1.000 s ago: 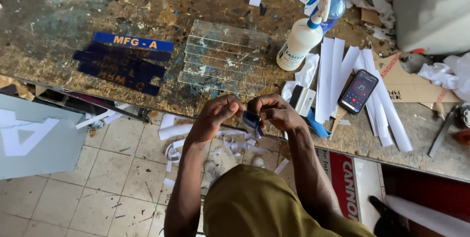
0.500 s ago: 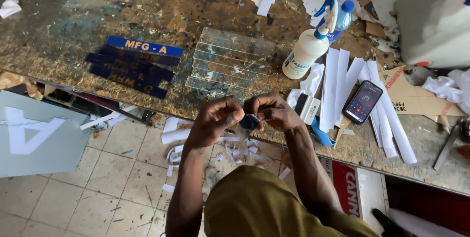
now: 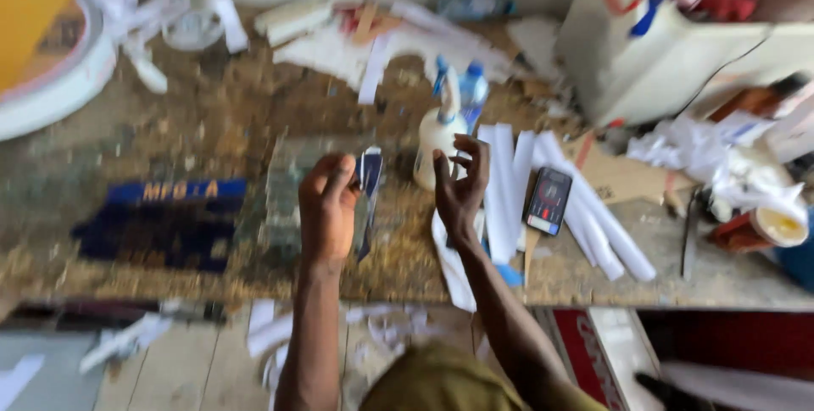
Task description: The person peels backing paper from blue and yellow stickers and places them on a cluttered workbench. They spray a clear acrylic sheet with a liquid from a spray bottle and wipe it with a squeegee. Finally, they peel the backing from a sticker and apply it to the wet acrylic sheet.
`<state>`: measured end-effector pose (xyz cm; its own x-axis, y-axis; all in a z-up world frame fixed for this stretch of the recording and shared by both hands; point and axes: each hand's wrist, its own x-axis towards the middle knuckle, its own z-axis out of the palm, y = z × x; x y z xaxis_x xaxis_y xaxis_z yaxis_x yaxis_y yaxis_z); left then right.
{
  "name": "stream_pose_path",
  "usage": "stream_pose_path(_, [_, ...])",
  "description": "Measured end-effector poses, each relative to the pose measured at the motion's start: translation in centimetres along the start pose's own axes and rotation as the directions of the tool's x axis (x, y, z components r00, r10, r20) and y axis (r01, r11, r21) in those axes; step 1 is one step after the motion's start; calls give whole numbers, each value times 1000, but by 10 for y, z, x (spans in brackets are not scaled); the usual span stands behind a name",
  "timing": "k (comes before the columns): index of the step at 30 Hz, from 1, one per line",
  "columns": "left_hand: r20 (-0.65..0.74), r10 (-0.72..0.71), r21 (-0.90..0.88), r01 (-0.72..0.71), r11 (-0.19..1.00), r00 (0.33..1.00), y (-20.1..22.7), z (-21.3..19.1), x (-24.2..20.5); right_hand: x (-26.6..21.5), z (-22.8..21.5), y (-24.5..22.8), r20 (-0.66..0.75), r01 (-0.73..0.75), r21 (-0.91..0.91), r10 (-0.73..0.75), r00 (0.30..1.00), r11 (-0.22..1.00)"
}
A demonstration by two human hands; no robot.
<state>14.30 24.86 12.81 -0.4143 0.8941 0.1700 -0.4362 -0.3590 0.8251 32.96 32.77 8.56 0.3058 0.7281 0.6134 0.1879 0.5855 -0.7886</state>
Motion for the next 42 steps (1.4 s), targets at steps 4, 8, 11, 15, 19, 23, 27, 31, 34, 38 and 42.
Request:
stream_pose_path(4, [-24, 15, -62, -17, 998, 1000, 17, 41, 13, 56, 28, 55, 9, 49, 35, -49, 999, 998])
stream_pose_path(8, [-25, 19, -40, -20, 999, 1000, 5, 40, 24, 87, 42, 93, 266, -49, 9, 45, 963, 999])
stream_pose_path(11, [-34, 37, -19, -38, 999, 999, 2, 44, 28, 110, 50, 97, 385, -130, -12, 124, 914, 992])
stream_pose_path(15, [-68, 73, -41, -76, 996, 995, 26, 74, 21, 140, 55, 146, 459, -199, -5, 179, 870, 980])
stream_pose_path(19, [-91, 108, 0, -109, 994, 990, 13, 57, 47, 139, -2, 14, 538, -125, 50, 79, 839, 991])
stream_pose_path(23, [-63, 162, 70, -158, 985, 985, 44, 70, 50, 119, -52, -65, 563, -6, 118, -62, 824, 993])
stream_pose_path(27, [14, 183, 106, -183, 977, 983, 71, 78, 57, 64, -74, -63, 513, -339, -86, 333, 791, 937])
stream_pose_path(31, [83, 175, 117, -184, 976, 981, 76, 81, 67, 15, -58, -107, 350, -645, -60, 621, 701, 762])
stream_pose_path(34, [136, 145, 88, -157, 984, 980, 70, 77, 79, -14, -51, -92, 307, -694, -75, 679, 667, 716])
stream_pose_path(38, [230, 121, 166, -161, 973, 966, 78, 81, 82, -32, -33, -117, 289, -192, 171, 137, 947, 966])
stream_pose_path(42, [388, 148, 207, -242, 948, 910, 71, 85, 97, -56, -23, -123, 142, -154, 184, 128, 982, 971])
